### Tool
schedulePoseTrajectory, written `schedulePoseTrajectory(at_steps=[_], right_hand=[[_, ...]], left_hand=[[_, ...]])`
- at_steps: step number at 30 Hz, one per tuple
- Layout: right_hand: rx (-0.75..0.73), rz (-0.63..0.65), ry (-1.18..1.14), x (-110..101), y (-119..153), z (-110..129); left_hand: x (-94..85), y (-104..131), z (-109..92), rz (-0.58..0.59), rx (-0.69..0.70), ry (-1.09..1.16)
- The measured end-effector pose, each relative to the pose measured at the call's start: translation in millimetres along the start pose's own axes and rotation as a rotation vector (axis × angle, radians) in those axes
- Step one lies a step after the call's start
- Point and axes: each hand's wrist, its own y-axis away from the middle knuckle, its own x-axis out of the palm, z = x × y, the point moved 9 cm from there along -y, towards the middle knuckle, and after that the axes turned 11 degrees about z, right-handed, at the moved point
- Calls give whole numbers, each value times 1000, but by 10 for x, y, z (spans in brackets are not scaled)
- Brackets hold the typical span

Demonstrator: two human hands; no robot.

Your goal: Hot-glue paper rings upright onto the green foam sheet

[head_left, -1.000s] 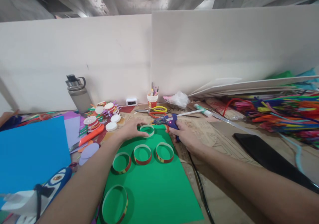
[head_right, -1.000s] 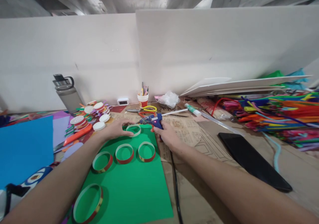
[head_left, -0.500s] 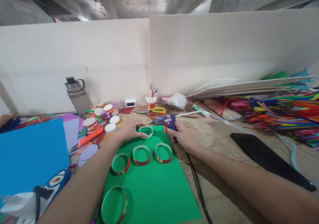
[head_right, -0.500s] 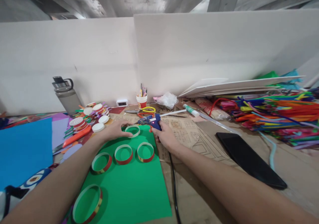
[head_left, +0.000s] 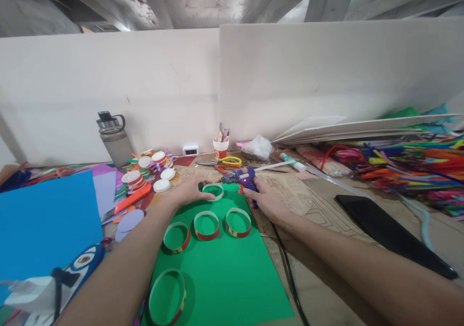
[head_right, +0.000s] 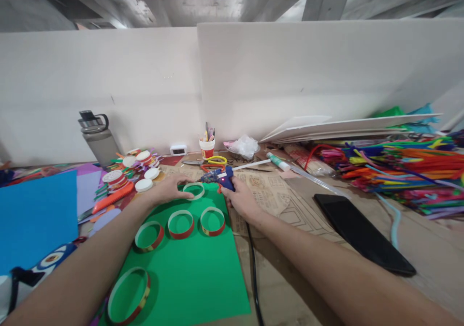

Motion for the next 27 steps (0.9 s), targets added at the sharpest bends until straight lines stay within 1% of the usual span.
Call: schedulePoseTrajectory(at_steps=[8, 15, 20, 27], right_hand=[[13, -15, 60, -18, 2, 20], [-8, -3, 39, 7, 10, 44], [9, -12, 56, 0, 35, 92], [-25, -2, 73, 5, 28, 90]], left_hand=[[-4, -1, 26, -18, -9, -1], [18, 1, 12, 21, -6, 12], [27, -12, 4, 26, 6, 19], [28, -11, -10, 19, 9, 45]])
